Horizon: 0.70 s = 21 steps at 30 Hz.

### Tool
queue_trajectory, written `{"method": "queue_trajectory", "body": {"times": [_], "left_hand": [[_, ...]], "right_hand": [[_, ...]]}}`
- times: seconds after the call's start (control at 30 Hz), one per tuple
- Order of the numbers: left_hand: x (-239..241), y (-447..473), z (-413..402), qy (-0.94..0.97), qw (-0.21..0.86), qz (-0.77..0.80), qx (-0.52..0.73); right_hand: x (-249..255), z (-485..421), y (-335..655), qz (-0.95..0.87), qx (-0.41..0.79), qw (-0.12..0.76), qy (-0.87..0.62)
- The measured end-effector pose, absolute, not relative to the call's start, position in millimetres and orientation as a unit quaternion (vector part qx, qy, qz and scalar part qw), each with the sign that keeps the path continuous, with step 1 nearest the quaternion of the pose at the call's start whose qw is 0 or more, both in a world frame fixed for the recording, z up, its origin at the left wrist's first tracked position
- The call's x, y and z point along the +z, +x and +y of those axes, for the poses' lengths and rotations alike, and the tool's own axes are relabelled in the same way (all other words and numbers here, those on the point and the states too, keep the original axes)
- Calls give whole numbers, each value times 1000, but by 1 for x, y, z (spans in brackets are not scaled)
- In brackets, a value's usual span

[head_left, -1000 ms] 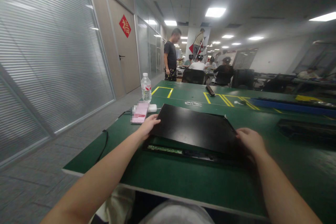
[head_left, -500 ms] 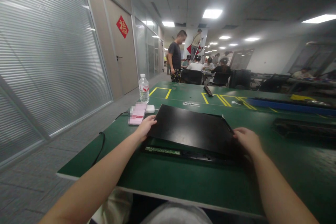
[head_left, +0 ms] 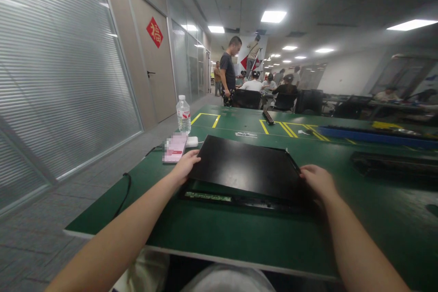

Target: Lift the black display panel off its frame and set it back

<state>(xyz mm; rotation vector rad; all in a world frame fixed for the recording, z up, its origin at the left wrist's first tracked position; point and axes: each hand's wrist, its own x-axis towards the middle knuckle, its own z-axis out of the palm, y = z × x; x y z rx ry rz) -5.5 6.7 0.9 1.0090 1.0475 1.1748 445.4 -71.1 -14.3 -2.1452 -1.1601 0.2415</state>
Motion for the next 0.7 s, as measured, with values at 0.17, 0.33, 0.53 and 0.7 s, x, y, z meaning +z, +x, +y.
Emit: {"method": "queue_trajectory", "body": {"times": [0.17,0.33,0.53,0.7], "left_hand": [[3,-5,5,437,595,439,511],[5,-7,5,446,581,433,526],[2,-14,8,503,541,467,487],[-6,-16,12,548,483,476,489]], "right_hand": [[-18,-70,448,-438,105,343,-824],[-16,-71,447,-439,107,348,-821],[-18,-71,449,-447,112,346,-817],[-18,-70,449,-445,111,350,-817]]}}
